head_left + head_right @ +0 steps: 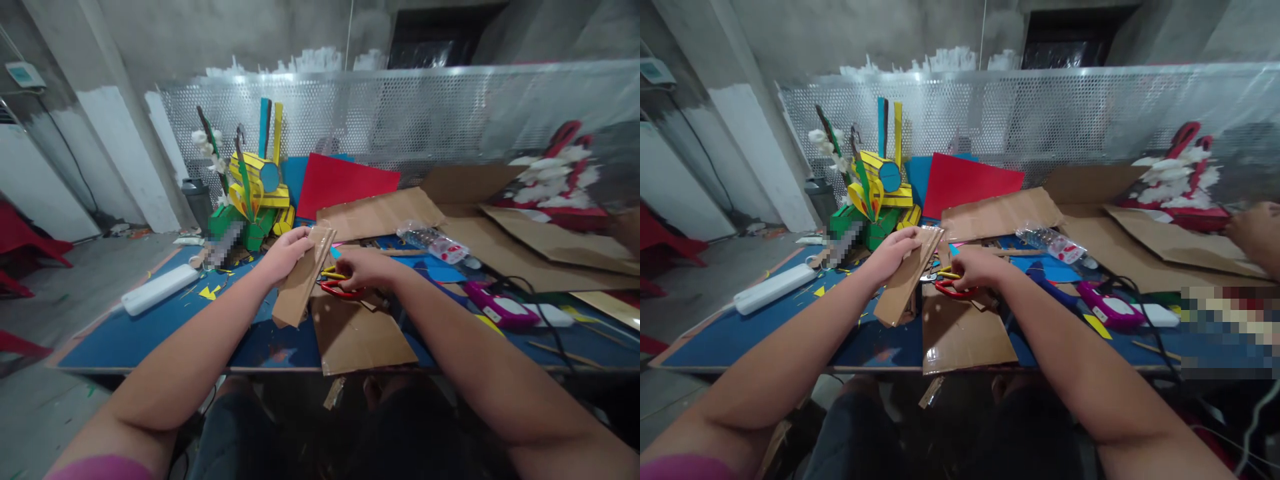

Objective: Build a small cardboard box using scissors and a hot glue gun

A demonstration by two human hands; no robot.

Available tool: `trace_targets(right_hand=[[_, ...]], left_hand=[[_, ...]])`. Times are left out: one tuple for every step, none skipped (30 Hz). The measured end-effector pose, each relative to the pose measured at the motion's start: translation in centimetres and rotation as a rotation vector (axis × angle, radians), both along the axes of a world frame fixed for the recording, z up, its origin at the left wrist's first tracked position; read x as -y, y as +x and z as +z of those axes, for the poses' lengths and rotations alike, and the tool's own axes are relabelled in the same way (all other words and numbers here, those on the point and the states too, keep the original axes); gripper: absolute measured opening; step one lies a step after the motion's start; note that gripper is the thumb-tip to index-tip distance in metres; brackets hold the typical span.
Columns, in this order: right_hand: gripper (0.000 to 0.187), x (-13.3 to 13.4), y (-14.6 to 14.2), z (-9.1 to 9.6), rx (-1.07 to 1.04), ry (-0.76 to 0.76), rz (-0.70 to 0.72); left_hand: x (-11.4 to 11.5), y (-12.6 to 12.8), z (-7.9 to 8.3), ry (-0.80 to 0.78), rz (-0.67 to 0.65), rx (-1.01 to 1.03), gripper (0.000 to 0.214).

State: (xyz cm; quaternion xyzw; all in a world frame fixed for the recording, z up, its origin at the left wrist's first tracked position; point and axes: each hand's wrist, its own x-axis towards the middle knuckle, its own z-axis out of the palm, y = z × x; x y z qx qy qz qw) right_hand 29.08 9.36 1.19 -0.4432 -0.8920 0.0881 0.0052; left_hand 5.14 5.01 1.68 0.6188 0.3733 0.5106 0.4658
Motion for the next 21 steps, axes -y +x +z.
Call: trace_targets(right_hand=[[0.020, -0.3, 0.3, 0.0, -0.017, -0.003, -0.004], [0.021, -0.8, 0.8, 0.1, -0.043, -0.023, -0.005], [0.022, -1.4, 1.5, 0.2, -0.079, -0.063, -0.004], [0.025, -1.9, 2.2, 0.4, -0.137, -0.120, 0.005], [0.029, -2.5, 3.1, 0.6, -0.205, -0.203, 0.030], [0.035, -3.0, 3.9, 0.8, -0.276, -0.280, 0.039], [0.041, -3.4, 4.7, 1.0, -0.334, -0.340, 0.032], [0.046, -3.7, 5.4, 1.1, -0.394, -0.386, -0.001], [0.049, -3.9, 5.8, 1.2, -0.441, -0.441, -0.025], [0.051, -4.0, 6.1, 1.3, -0.478, -0.480, -0.035], [0.051, -4.0, 6.2, 1.2, -0.489, -0.497, -0.041], [0.050, -4.0, 6.2, 1.1, -0.474, -0.488, -0.042], [0.048, -4.0, 6.1, 0.9, -0.438, -0.452, -0.043], [0.045, -4.0, 6.0, 0.7, -0.389, -0.398, -0.049], [0.042, -4.0, 6.0, 0.6, -0.337, -0.339, -0.059], [0.039, -4.1, 6.0, 0.4, -0.296, -0.288, -0.077], [0.038, -4.2, 6.0, 0.3, -0.270, -0.251, -0.104], [0.038, -4.4, 6.2, 0.3, -0.264, -0.222, -0.139], [0.039, -4.5, 6.3, 0.2, -0.276, -0.187, -0.178], [0.040, -4.6, 6.3, 0.2, -0.306, -0.136, -0.214], [0.041, -4.8, 6.3, 0.2, -0.359, -0.068, -0.242]], left_hand=[[0.2, 0.0, 0.0, 0.054, -0.017, 0.004, 0.029], [0.3, -0.1, 0.0, 0.110, -0.018, 0.016, 0.034], [0.3, -0.1, 0.0, 0.164, -0.008, 0.029, 0.040], [0.3, -0.2, -0.1, 0.214, 0.009, 0.037, 0.044], [0.3, -0.3, -0.2, 0.261, 0.029, 0.041, 0.047], [0.3, -0.4, -0.2, 0.303, 0.050, 0.042, 0.049], [0.2, -0.5, -0.2, 0.341, 0.069, 0.042, 0.050], [0.2, -0.6, -0.2, 0.372, 0.083, 0.041, 0.051], [0.2, -0.6, -0.2, 0.389, 0.089, 0.035, 0.051], [0.3, -0.7, -0.2, 0.391, 0.087, 0.023, 0.050], [0.3, -0.7, -0.2, 0.380, 0.079, 0.005, 0.050], [0.3, -0.6, -0.2, 0.359, 0.067, -0.018, 0.050], [0.2, -0.6, -0.2, 0.334, 0.056, -0.040, 0.049], [0.2, -0.5, -0.2, 0.312, 0.050, -0.056, 0.048], [0.1, -0.5, -0.3, 0.296, 0.051, -0.066, 0.047], [-0.1, -0.5, -0.4, 0.287, 0.057, -0.072, 0.046], [-0.2, -0.5, -0.4, 0.282, 0.066, -0.075, 0.045], [-0.4, -0.5, -0.5, 0.279, 0.077, -0.074, 0.043], [-0.5, -0.6, -0.5, 0.276, 0.089, -0.068, 0.042], [-0.6, -0.6, -0.5, 0.273, 0.102, -0.060, 0.041], [-0.7, -0.7, -0.5, 0.273, 0.114, -0.051, 0.040]])
